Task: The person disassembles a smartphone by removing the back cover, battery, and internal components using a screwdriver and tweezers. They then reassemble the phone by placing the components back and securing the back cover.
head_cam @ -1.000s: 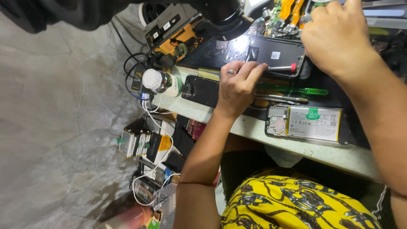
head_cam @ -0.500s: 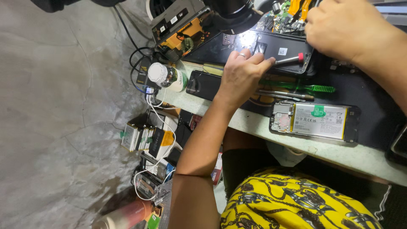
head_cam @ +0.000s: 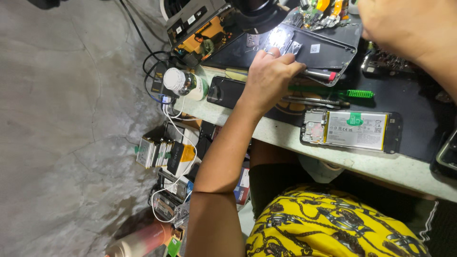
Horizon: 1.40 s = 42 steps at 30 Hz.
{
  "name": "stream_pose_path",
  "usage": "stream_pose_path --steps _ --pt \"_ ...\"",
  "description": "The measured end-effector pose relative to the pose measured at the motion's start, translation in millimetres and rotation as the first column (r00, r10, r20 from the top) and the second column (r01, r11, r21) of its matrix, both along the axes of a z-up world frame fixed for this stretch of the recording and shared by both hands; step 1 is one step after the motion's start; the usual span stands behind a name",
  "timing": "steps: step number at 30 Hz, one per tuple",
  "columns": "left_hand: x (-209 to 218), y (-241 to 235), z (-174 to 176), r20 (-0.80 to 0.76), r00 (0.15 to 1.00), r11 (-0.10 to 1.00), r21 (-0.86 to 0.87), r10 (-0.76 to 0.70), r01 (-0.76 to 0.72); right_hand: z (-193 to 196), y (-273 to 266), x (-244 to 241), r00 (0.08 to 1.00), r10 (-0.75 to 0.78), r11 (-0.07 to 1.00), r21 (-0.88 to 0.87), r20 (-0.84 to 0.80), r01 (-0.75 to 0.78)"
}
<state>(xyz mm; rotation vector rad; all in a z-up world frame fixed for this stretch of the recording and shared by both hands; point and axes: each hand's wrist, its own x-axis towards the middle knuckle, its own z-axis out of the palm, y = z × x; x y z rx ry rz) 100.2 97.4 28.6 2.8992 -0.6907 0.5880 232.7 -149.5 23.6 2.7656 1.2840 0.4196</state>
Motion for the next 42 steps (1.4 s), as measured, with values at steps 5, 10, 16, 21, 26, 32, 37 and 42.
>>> stream_pose_path --steps 5,10,16,21,26,32,37,42 --pt "0 0 0 -0.015 1.0 1.0 0.007 -0.001 0.001 -4 -15 10 0.995 0.006 0.993 0.115 -0.095 0.005" --pt "-3 2 -3 -0.024 1.0 0.999 0.035 -0.001 0.002 -14 -31 12 0.988 0.079 0.982 0.18 -0.132 -0.055" --pt "-6 0 1 0.003 1.0 1.0 0.015 -0.013 0.013 5 -11 6 0.956 0.002 0.975 0.215 -0.294 0.064" --pt "-9 -4 5 0.111 0.989 0.995 0.03 -0.095 0.092 19 8 8 0.799 0.186 0.862 0.485 -0.571 0.146" --pt "-7 -2 3 0.102 0.979 0.982 0.087 -0.174 0.166 3 36 5 0.699 0.367 0.817 0.572 -0.615 0.074" --pt "-6 6 -2 0.121 0.951 0.958 0.003 -0.285 0.286 -4 37 6 0.755 0.21 0.846 0.502 -0.621 0.177" --pt "1 18 -2 0.137 0.91 0.92 0.047 -0.392 0.389 2 27 5 0.79 0.196 0.93 0.366 -0.581 0.039" --pt "9 27 6 0.209 0.8 0.81 0.331 -0.563 0.484 -2 20 -13 0.861 0.21 0.965 0.239 -0.464 -0.107"
